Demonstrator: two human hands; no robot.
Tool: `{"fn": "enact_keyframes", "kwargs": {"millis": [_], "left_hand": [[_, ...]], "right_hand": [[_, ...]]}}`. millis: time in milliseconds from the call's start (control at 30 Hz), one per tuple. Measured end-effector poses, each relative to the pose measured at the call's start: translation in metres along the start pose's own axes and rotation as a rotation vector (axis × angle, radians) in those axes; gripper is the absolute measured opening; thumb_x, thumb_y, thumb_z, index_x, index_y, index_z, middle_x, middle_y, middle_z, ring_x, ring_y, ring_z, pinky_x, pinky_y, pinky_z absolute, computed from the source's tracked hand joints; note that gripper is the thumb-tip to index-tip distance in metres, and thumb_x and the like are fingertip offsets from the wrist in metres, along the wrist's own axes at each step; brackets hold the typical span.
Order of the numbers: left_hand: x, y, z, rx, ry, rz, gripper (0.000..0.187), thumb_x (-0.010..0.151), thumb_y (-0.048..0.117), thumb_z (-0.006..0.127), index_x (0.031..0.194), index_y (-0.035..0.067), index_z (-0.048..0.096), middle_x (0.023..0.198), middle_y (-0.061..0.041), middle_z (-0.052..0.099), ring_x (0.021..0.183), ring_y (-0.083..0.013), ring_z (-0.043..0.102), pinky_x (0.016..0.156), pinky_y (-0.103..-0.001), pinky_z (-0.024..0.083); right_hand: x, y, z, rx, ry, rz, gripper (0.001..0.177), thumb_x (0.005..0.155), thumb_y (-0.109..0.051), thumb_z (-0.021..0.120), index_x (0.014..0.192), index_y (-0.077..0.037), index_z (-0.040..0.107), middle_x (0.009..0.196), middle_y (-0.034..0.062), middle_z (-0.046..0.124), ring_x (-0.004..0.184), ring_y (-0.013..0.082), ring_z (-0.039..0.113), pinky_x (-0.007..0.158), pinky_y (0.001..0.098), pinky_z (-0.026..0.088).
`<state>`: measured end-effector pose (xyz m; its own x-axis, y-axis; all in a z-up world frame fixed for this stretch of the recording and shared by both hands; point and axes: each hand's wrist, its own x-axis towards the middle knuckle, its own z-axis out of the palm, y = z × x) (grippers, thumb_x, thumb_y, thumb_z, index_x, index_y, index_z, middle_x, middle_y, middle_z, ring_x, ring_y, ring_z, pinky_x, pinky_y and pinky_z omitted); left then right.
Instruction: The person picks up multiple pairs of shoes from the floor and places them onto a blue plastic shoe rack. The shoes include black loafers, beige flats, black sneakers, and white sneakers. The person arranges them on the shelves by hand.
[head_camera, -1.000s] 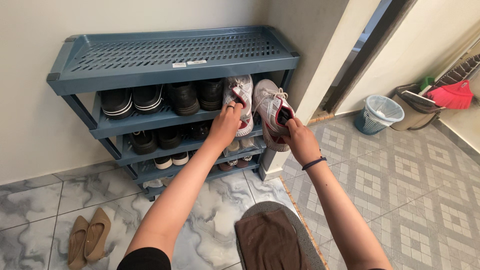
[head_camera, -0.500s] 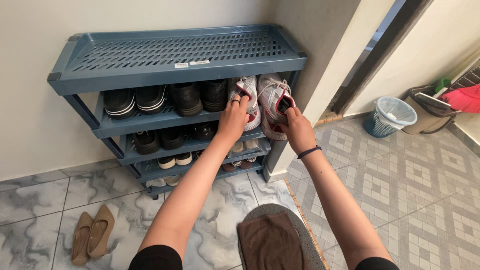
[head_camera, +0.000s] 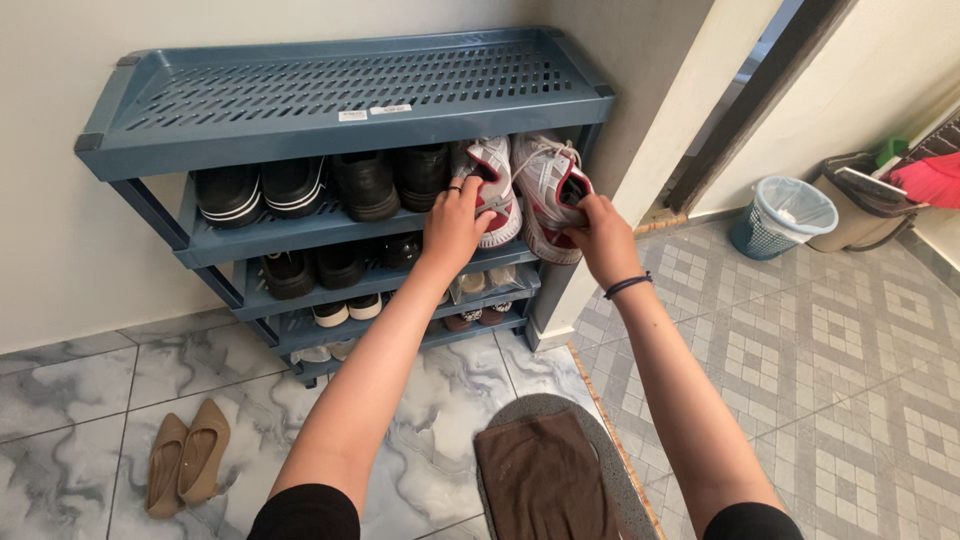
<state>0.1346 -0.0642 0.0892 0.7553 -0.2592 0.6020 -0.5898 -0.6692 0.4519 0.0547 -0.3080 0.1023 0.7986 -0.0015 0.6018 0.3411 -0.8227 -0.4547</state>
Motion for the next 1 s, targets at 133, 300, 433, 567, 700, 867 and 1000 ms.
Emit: {"fn": "enact_keyframes", "kwargs": {"millis": [133,300,433,567,700,867,1000], "left_hand": [[0.000,-0.003,0.006,-0.015,0.004,-0.040,0.048,0.083,0.024,0.083,0.119,0.006,0.057,0.121,-0.014,0.059,0.107,-0.0386,0.061,0.084,-0.049,0.054],[-0.007,-0.007,0.012,-0.101,0.076,0.004,0.045,0.083,0.019,0.082,0.115,0.002,0.055,0.121,-0.019,0.057,0.110,-0.0426,0.059,0.087,-0.049,0.053],[-0.014,-0.004,0.015,-0.143,0.090,0.005,0.041,0.085,0.017,0.080,0.113,0.002,0.055,0.119,-0.020,0.057,0.109,-0.0438,0.058,0.087,-0.049,0.052],[-0.022,0.003,0.016,-0.190,0.088,-0.029,0.039,0.087,0.017,0.080,0.113,0.003,0.055,0.116,-0.020,0.057,0.108,-0.0425,0.059,0.086,-0.049,0.052],[-0.024,0.008,0.013,-0.225,0.111,-0.035,0.040,0.087,0.018,0.080,0.114,0.003,0.055,0.115,-0.019,0.056,0.106,-0.0421,0.059,0.085,-0.048,0.052],[-0.017,0.011,0.006,-0.240,0.128,-0.056,0.042,0.085,0.017,0.080,0.117,0.004,0.056,0.114,-0.019,0.057,0.104,-0.0415,0.060,0.084,-0.048,0.052],[-0.013,0.012,-0.002,-0.239,0.109,-0.056,0.042,0.085,0.017,0.081,0.117,0.004,0.057,0.113,-0.019,0.058,0.103,-0.0414,0.061,0.083,-0.048,0.052]], "right_hand": [[-0.002,0.012,0.000,0.002,-0.001,0.057,0.034,0.081,-0.003,0.079,0.109,-0.001,0.061,0.102,0.0163,0.062,0.090,0.0369,0.065,0.077,0.0422,0.054],[-0.012,0.019,0.011,-0.034,0.055,0.066,0.029,0.087,-0.004,0.080,0.106,0.001,0.058,0.106,0.0162,0.059,0.090,0.0352,0.062,0.077,0.0413,0.052],[-0.019,0.020,0.019,0.038,0.083,0.126,0.032,0.088,-0.005,0.077,0.110,0.003,0.056,0.110,0.0157,0.054,0.083,0.0296,0.058,0.076,0.0374,0.052],[-0.023,0.032,0.024,0.092,0.090,0.109,0.031,0.091,-0.006,0.076,0.112,0.003,0.056,0.112,0.0154,0.053,0.087,0.0264,0.057,0.079,0.0360,0.052],[-0.020,0.054,0.023,0.159,0.090,0.140,0.030,0.091,-0.006,0.077,0.112,0.002,0.058,0.109,0.0139,0.052,0.088,0.0235,0.056,0.080,0.0357,0.051],[-0.007,0.074,0.016,0.414,0.014,0.232,0.029,0.092,-0.006,0.072,0.114,-0.001,0.054,0.113,0.0078,0.050,0.095,0.0179,0.064,0.081,0.0348,0.062],[0.001,0.086,0.007,0.589,-0.073,0.410,0.030,0.098,-0.007,0.067,0.121,-0.006,0.050,0.110,0.0068,0.061,0.100,0.0160,0.069,0.084,0.0360,0.067]]}}
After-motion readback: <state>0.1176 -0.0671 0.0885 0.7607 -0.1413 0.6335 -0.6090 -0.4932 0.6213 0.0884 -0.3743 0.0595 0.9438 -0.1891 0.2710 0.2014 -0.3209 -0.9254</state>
